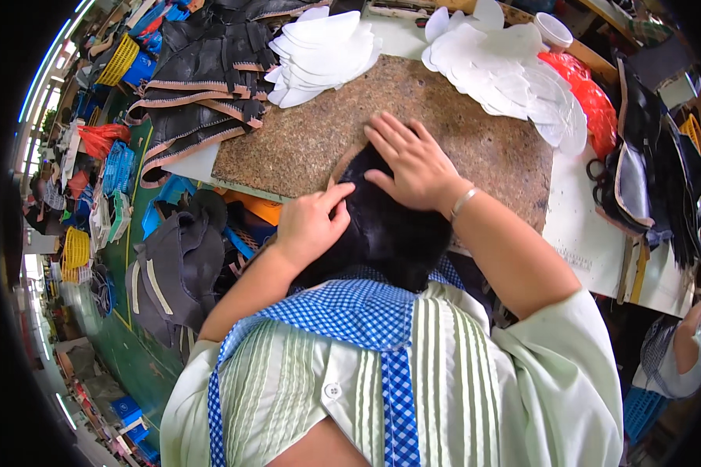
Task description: Assembling shoe components by inserting white stiffeners into black leather upper pieces at a factory workbench.
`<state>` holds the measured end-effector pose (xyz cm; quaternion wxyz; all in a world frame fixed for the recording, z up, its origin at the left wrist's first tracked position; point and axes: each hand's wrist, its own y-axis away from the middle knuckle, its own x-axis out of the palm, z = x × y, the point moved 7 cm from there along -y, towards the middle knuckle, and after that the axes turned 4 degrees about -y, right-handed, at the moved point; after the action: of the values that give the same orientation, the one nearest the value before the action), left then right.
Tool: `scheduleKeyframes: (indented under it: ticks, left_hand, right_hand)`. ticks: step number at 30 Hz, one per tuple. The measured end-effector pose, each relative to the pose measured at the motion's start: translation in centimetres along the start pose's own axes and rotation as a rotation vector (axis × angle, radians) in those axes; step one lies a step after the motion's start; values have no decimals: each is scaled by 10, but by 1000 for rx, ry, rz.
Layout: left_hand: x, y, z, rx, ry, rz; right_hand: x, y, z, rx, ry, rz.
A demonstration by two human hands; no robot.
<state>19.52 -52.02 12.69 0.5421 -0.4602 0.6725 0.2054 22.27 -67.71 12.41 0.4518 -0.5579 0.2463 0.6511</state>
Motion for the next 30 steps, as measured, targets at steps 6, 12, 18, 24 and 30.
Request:
scheduleKeyframes:
  ticks: [6, 12, 18, 24, 30]
  left_hand:
    - [-4, -29, 16, 115, -54, 62]
    - [-3, -53, 15, 179, -121, 190]
    - [-35, -27, -25, 65, 1332, 519]
    - [-124, 2, -59, -4, 984, 27]
    - [-182, -25, -43, -67, 1203, 19]
  right_hand:
    - [-13, 61, 54, -263, -223, 212]
    - [-32, 103, 44, -151, -96, 135]
    - [-114, 83, 31, 134, -453, -435]
    - [-192, 39, 73, 77, -563, -311]
    - [-212, 3, 70, 100, -703, 292]
